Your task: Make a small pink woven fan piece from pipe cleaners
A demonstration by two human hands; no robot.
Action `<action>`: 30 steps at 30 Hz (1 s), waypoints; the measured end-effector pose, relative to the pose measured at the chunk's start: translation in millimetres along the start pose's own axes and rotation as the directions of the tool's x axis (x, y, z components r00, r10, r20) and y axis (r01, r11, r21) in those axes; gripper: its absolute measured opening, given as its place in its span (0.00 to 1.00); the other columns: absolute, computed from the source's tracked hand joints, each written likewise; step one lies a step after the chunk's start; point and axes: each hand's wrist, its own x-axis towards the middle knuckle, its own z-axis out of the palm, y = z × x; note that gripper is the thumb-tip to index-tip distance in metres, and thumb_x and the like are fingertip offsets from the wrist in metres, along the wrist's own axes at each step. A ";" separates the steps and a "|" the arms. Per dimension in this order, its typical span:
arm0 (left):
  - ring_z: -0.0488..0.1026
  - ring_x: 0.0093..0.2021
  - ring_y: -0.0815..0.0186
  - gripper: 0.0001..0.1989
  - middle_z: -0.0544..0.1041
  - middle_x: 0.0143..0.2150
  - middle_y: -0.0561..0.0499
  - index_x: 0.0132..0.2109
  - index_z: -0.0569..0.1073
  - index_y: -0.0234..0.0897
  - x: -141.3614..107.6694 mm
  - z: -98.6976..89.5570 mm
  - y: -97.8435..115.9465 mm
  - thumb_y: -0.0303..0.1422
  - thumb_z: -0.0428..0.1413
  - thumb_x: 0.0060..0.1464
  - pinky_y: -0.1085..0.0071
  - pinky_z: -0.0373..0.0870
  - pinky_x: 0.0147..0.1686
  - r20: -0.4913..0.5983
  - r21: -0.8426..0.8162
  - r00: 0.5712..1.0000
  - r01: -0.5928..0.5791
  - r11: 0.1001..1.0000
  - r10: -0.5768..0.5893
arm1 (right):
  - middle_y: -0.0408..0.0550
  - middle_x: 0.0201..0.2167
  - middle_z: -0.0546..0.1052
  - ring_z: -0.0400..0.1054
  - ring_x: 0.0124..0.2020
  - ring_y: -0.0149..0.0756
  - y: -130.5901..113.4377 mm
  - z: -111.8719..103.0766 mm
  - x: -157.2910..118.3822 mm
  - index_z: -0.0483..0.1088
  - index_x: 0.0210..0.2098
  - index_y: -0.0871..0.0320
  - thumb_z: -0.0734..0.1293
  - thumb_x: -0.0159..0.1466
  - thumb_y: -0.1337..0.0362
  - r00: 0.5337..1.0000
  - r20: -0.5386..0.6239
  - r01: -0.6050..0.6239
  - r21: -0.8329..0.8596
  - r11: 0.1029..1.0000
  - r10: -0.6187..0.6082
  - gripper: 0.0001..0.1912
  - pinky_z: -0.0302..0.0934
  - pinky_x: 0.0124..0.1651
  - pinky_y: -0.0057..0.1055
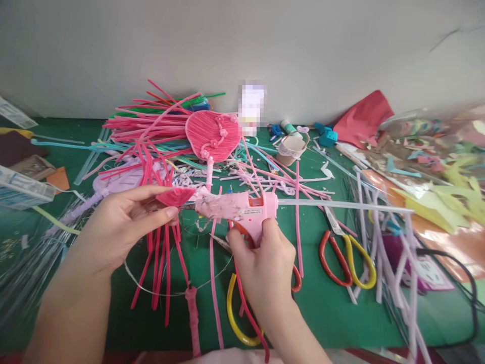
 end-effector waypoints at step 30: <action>0.82 0.44 0.57 0.19 0.85 0.43 0.50 0.47 0.81 0.40 -0.4 -0.4 3.3 0.39 0.68 0.47 0.69 0.79 0.43 0.013 0.108 1.000 -0.013 0.994 0.012 | 0.32 0.12 0.54 0.49 0.13 0.27 0.6 -0.1 1.7 0.46 0.20 0.49 0.64 0.54 0.60 1.000 0.031 -0.004 -0.005 1.000 0.004 0.18 0.46 0.17 0.28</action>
